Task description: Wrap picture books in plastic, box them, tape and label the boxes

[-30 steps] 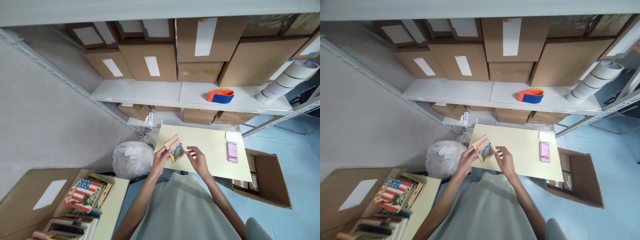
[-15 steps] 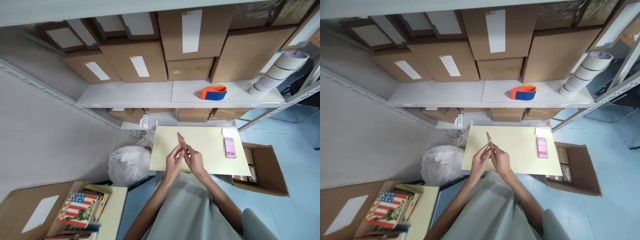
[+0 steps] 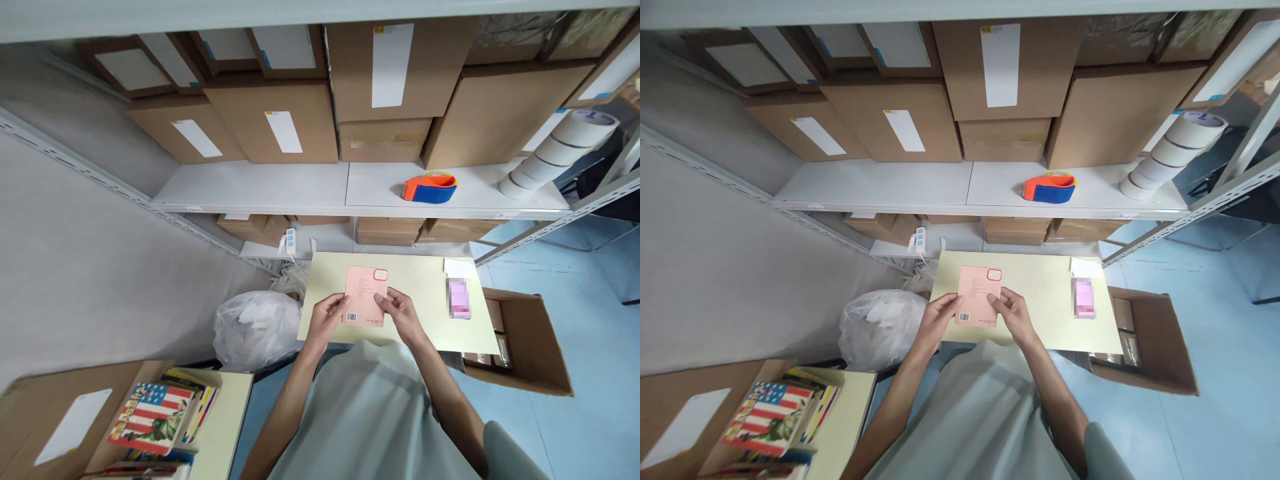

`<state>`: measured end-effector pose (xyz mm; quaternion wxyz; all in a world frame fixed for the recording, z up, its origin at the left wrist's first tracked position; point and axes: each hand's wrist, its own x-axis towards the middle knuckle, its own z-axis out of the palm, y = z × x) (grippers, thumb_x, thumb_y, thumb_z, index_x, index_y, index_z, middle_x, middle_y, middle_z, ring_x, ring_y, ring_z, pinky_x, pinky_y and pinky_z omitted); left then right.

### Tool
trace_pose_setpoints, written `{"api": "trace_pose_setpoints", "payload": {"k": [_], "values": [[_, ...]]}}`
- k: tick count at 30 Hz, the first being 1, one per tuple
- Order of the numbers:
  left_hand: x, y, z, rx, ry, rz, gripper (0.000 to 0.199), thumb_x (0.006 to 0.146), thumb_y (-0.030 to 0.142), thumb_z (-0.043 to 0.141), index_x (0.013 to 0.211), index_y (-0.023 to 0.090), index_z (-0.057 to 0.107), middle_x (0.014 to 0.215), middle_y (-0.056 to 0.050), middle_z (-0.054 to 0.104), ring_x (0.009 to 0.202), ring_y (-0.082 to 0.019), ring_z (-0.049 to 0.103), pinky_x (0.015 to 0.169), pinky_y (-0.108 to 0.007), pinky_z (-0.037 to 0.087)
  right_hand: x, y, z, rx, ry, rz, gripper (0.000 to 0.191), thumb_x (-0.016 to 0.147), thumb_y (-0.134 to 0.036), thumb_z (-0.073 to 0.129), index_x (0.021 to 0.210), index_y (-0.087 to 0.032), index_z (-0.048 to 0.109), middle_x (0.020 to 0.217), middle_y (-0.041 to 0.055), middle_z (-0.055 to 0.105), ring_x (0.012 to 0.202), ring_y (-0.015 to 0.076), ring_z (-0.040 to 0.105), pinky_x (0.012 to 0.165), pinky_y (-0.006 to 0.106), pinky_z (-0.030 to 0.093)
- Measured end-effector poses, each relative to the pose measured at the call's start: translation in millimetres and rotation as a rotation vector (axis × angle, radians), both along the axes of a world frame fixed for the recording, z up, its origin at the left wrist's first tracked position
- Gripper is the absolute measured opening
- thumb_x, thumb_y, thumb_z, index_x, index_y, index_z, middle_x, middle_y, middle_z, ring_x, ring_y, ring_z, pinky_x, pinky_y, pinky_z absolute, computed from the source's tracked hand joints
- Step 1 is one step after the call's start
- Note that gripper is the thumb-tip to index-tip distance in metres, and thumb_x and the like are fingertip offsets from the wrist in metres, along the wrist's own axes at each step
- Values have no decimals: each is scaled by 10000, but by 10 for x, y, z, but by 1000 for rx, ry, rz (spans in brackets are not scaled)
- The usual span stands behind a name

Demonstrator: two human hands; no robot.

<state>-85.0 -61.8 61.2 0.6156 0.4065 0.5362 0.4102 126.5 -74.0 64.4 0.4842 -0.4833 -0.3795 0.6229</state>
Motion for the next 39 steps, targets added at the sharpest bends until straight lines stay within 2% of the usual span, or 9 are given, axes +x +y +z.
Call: {"api": "trace_pose_setpoints", "payload": {"k": [9, 14, 17, 23, 27, 30, 33, 35, 39], "values": [[47, -17, 18, 11, 17, 50, 603, 769, 706, 902, 1046, 170, 885, 992, -96, 852, 1001, -304, 787, 882, -373, 633, 23, 48, -28, 29, -55, -8, 638, 855, -768, 811, 1159, -207, 807, 1140, 119, 866, 1026, 335, 829, 953, 480, 687], [51, -38, 40, 69, 82, 136, 555, 815, 646, 886, 1138, 193, 890, 1145, -79, 864, 1120, -334, 795, 1018, -439, 639, 10, 36, -161, 87, -241, -194, 636, 924, -707, 761, 1322, -210, 765, 1427, 169, 769, 1322, 368, 748, 1124, 532, 618], [94, -68, 44, 134, 155, 196, 541, 853, 610, 860, 1204, 200, 879, 1242, -90, 845, 1121, -344, 807, 1009, -462, 658, -86, -13, -181, 112, -344, -159, 600, 967, -685, 705, 1329, -212, 775, 1461, 180, 747, 1369, 380, 722, 1106, 537, 630], [375, -262, 29, 218, 213, 116, 346, 877, 460, 870, 1181, 295, 888, 1237, -61, 846, 1131, -368, 815, 1059, -515, 653, -354, -154, -97, 167, -277, 16, 548, 1002, -665, 684, 1336, -239, 764, 1325, 104, 817, 1155, 322, 808, 952, 421, 681], [464, -396, -11, 196, 176, 36, 394, 862, 411, 882, 1237, 291, 865, 1330, -57, 818, 1079, -332, 820, 1022, -522, 681, -279, -158, -128, 175, -343, -18, 517, 1024, -703, 628, 1029, -208, 776, 914, 54, 809, 809, 235, 755, 740, 316, 621], [358, -409, -54, 179, 125, -1, 458, 857, 423, 885, 1278, 252, 835, 1399, -91, 787, 1184, -312, 783, 985, -448, 689, -139, -116, -165, 160, -371, 13, 564, 1013, -753, 597, 853, -223, 708, 689, 5, 677, 636, 188, 635, 610, 285, 530], [136, -334, -107, 171, 170, 127, 506, 840, 468, 901, 1281, 239, 809, 1368, -132, 786, 1248, -301, 747, 931, -369, 665, -37, -83, -153, 145, -307, 63, 557, 985, -759, 638, 805, -235, 690, 605, -22, 590, 589, 181, 585, 592, 290, 507], [-25, -265, -137, 145, 181, 180, 575, 805, 516, 923, 1283, 223, 795, 1293, -148, 802, 1181, -292, 759, 879, -348, 645, -12, -73, -122, 111, -217, 99, 539, 959, -754, 678, 854, -229, 731, 606, -27, 590, 596, 189, 594, 626, 311, 540], [-243, -187, -141, 64, 99, 132, 636, 757, 570, 939, 1230, 167, 805, 998, -103, 830, 929, -240, 768, 789, -311, 595, -39, -63, -84, 57, -103, 142, 576, 905, -769, 734, 1002, -204, 789, 657, -20, 635, 629, 197, 625, 667, 342, 583]]}}
